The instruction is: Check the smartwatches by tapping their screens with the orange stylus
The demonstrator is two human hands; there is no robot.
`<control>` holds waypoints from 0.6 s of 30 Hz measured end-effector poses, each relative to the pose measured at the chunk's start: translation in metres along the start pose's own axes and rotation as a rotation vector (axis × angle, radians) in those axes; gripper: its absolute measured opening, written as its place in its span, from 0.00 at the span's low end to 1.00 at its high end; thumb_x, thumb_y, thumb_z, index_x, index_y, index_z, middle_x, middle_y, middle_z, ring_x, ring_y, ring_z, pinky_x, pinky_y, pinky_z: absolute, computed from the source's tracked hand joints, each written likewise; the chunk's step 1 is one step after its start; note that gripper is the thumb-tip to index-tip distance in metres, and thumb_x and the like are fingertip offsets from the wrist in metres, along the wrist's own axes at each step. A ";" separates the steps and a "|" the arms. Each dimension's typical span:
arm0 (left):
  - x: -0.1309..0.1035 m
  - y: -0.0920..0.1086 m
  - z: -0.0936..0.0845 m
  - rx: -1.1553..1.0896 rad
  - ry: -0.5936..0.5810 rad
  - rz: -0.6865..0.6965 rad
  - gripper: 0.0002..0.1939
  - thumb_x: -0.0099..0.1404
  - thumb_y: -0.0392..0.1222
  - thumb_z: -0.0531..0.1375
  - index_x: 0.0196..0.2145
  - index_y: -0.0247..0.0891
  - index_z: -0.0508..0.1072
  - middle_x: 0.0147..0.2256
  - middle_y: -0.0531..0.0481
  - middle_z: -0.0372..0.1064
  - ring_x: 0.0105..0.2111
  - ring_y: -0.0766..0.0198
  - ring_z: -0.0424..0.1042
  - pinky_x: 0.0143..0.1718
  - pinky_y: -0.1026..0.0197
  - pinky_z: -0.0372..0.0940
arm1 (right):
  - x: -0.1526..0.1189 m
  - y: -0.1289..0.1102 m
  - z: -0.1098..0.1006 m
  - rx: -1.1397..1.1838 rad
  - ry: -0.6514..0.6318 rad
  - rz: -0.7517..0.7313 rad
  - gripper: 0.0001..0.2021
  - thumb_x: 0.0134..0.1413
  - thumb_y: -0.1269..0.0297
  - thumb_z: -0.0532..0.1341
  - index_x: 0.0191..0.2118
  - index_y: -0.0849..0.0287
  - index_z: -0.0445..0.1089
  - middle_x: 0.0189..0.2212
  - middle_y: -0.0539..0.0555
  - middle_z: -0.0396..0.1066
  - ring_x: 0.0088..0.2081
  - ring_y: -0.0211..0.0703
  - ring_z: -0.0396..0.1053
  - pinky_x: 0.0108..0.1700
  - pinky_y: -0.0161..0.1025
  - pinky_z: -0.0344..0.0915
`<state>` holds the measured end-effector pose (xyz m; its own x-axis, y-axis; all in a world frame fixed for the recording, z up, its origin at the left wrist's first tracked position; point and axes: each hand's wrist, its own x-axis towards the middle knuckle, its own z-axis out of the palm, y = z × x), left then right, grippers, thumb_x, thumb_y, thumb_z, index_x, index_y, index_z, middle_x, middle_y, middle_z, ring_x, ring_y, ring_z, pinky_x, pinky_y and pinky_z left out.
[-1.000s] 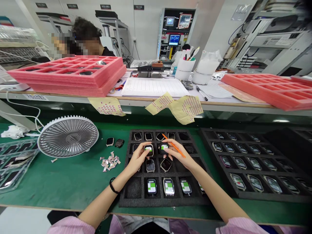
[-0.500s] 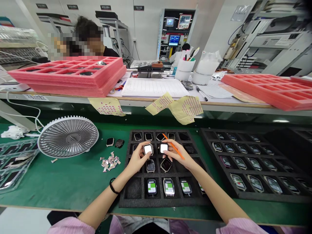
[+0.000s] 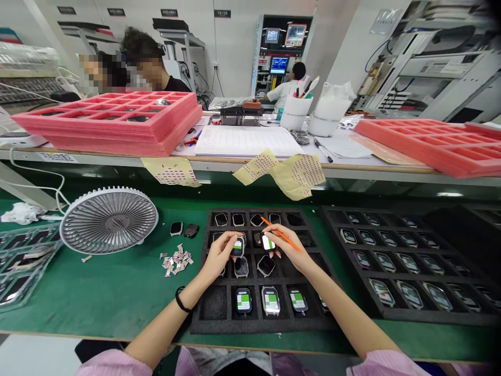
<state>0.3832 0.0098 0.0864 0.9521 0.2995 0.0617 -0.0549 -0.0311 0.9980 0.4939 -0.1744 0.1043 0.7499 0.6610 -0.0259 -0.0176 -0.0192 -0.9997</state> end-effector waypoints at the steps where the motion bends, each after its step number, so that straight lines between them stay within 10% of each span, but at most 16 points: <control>1: 0.000 -0.001 0.000 0.001 -0.006 0.004 0.20 0.63 0.55 0.55 0.41 0.35 0.72 0.30 0.51 0.68 0.21 0.71 0.61 0.19 0.68 0.62 | 0.000 0.000 0.000 0.000 -0.003 -0.002 0.12 0.52 0.55 0.63 0.38 0.57 0.70 0.26 0.47 0.65 0.17 0.34 0.67 0.17 0.31 0.56; 18: -0.001 -0.001 0.000 0.028 -0.058 0.017 0.23 0.64 0.51 0.55 0.52 0.35 0.65 0.26 0.53 0.64 0.23 0.68 0.64 0.26 0.65 0.62 | 0.001 0.005 -0.001 -0.009 -0.118 -0.047 0.19 0.46 0.62 0.68 0.44 0.55 0.65 0.34 0.51 0.68 0.25 0.36 0.70 0.19 0.29 0.58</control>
<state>0.3826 0.0092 0.0849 0.9670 0.2428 0.0774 -0.0640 -0.0627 0.9960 0.4950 -0.1741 0.0994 0.6668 0.7449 0.0203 0.0221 0.0074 -0.9997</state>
